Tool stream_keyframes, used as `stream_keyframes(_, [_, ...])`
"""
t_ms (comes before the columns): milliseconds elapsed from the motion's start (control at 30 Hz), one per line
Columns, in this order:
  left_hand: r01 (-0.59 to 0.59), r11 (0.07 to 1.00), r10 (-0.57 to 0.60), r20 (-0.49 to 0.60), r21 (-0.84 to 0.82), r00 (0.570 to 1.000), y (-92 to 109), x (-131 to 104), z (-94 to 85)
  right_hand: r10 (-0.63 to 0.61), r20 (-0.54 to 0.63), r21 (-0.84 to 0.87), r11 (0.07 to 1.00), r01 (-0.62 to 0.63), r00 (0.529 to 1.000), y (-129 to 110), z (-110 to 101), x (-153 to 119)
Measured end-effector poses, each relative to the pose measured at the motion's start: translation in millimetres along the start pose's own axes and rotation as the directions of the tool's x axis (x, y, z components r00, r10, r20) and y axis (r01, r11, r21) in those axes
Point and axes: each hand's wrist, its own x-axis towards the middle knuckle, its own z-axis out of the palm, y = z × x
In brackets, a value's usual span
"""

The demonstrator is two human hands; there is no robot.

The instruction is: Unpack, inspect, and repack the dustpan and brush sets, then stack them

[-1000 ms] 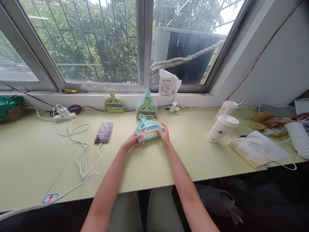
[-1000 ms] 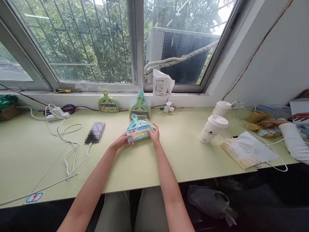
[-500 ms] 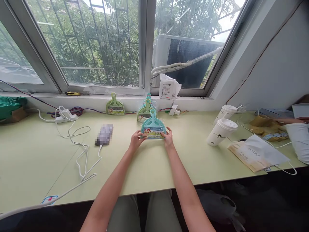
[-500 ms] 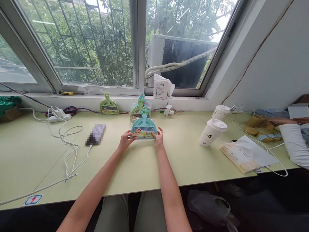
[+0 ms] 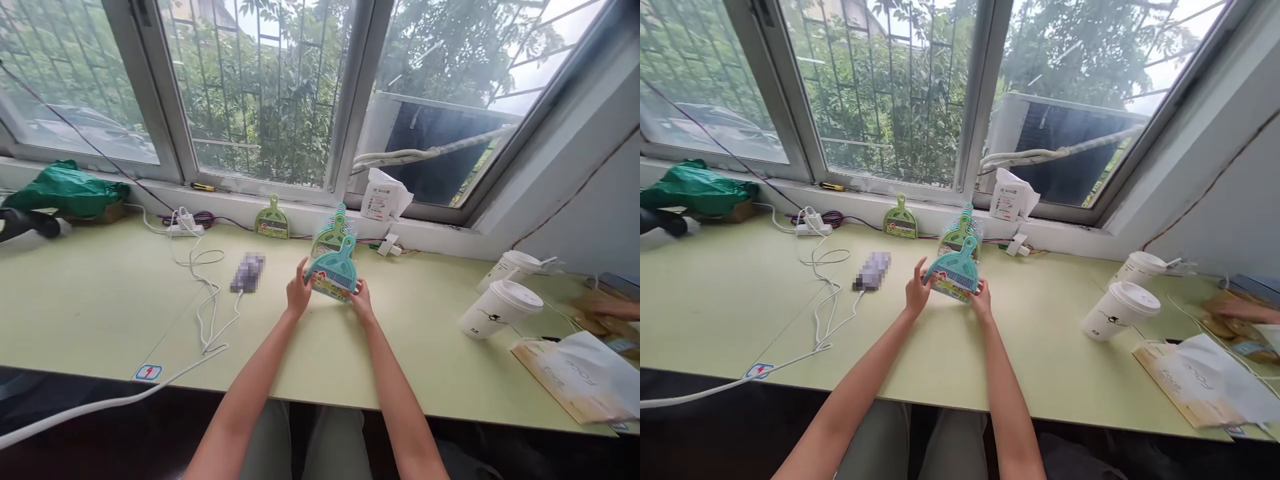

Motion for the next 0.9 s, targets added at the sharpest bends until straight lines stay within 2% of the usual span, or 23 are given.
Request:
stream_keyframes(100, [-0.046,0.993,0.045,0.011,0.112,0.999,-9,3,-5.9,-0.079,-0.045,-0.162,0.984,0.071,0.996,3,10,2])
stream_keyframes(200, [-0.014,0.992,0.025,-0.091,0.122,0.996,-21,8,-12.1,-0.176,-0.03,-0.347,0.925,0.155,0.984,1,34,8])
stream_keyframes(333, [0.063,0.994,-0.026,-0.35,0.094,0.936,-42,18,-26.0,-0.286,0.018,-0.466,0.846,0.261,0.958,1,95,38])
stream_keyframes(400, [0.148,0.987,-0.113,-0.391,0.058,0.913,-52,23,-34.0,-0.329,0.028,-0.487,0.82,0.3,0.944,3,132,63])
stream_keyframes(533, [0.261,0.965,-0.262,-0.262,-0.038,0.929,-63,32,-40.0,-0.357,0.044,-0.48,0.811,0.333,0.933,15,197,122])
stream_keyframes(600, [0.259,0.964,-0.265,-0.247,-0.057,0.932,-64,35,-35.6,-0.356,0.048,-0.448,0.827,0.339,0.933,27,223,149])
stream_keyframes(667, [0.311,0.942,-0.332,-0.217,-0.125,0.918,-64,38,-28.4,-0.344,0.061,-0.406,0.849,0.338,0.937,41,246,173])
stream_keyframes(767, [0.305,0.942,-0.328,-0.192,-0.14,0.925,-64,40,-19.4,-0.339,0.068,-0.364,0.867,0.34,0.938,60,274,198])
stream_keyframes(900, [0.316,0.94,-0.335,-0.18,-0.125,0.925,-61,41,-17.1,-0.435,-0.054,-0.423,0.825,0.374,0.899,70,296,214])
